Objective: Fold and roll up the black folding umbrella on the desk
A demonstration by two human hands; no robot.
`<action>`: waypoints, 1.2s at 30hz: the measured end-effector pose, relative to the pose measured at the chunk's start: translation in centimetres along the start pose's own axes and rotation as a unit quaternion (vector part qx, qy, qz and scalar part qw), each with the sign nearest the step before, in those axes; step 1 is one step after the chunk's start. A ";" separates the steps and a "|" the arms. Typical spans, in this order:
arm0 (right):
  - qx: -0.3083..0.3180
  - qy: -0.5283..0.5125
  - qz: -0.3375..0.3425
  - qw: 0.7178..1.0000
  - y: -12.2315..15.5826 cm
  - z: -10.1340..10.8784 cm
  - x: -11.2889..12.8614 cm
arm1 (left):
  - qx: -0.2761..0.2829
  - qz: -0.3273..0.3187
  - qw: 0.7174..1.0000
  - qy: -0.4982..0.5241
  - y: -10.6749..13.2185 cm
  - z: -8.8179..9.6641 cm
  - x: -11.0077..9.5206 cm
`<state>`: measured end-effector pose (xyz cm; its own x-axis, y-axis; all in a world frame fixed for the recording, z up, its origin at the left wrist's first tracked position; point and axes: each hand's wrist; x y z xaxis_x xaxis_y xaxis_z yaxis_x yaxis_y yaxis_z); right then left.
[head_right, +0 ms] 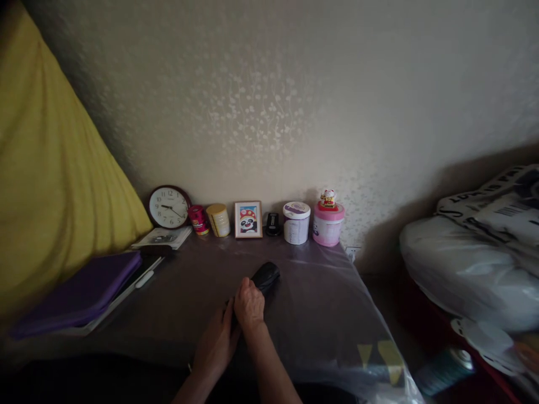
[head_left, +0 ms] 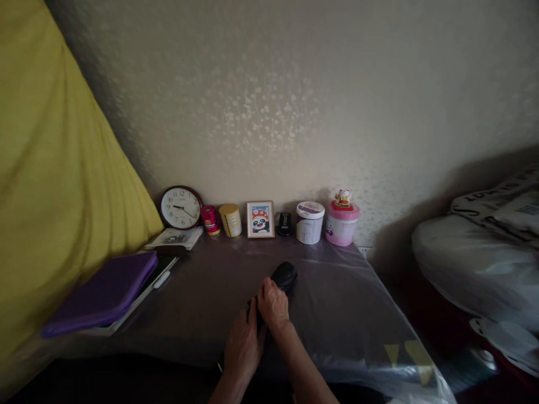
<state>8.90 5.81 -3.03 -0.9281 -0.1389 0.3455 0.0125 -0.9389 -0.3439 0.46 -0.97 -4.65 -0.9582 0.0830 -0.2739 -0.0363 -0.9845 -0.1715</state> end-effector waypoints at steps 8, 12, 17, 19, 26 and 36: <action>-0.036 -0.270 -0.042 0.961 0.1 -0.4 -1.9 | -0.045 -0.018 0.999 -0.017 -0.1 -0.6 0.3; -0.068 -0.375 -0.109 0.918 1.3 0.4 -5.4 | -0.051 -0.013 0.998 -0.025 -0.2 -0.6 0.3; -0.051 -0.239 -0.163 0.956 4.0 1.8 -9.8 | -0.035 0.000 0.999 0.001 -0.5 -0.5 0.5; -0.045 -0.201 -0.166 0.964 4.8 1.9 -10.4 | -0.018 0.006 0.999 0.027 -0.7 -0.4 0.6; -0.037 -0.175 -0.148 0.973 5.4 1.6 -10.0 | 0.064 -0.005 0.994 0.091 -0.5 0.6 1.8; -0.050 -0.195 -0.149 0.968 5.6 1.7 -10.1 | 0.108 -0.044 0.989 0.090 0.5 1.8 2.6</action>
<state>19.00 1.38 -6.97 -0.6739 0.0073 0.7388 -0.2886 -0.9231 -0.2540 -2.59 -1.53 -3.74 -0.8837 0.1761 -0.4337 -0.1948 -0.9808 -0.0015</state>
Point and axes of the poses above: each hand's wrist, its own y-axis away from the middle knuckle, its own z-axis out of the back of the hand, x = y × z, and after that the axes turned 5 degrees about y, right-handed
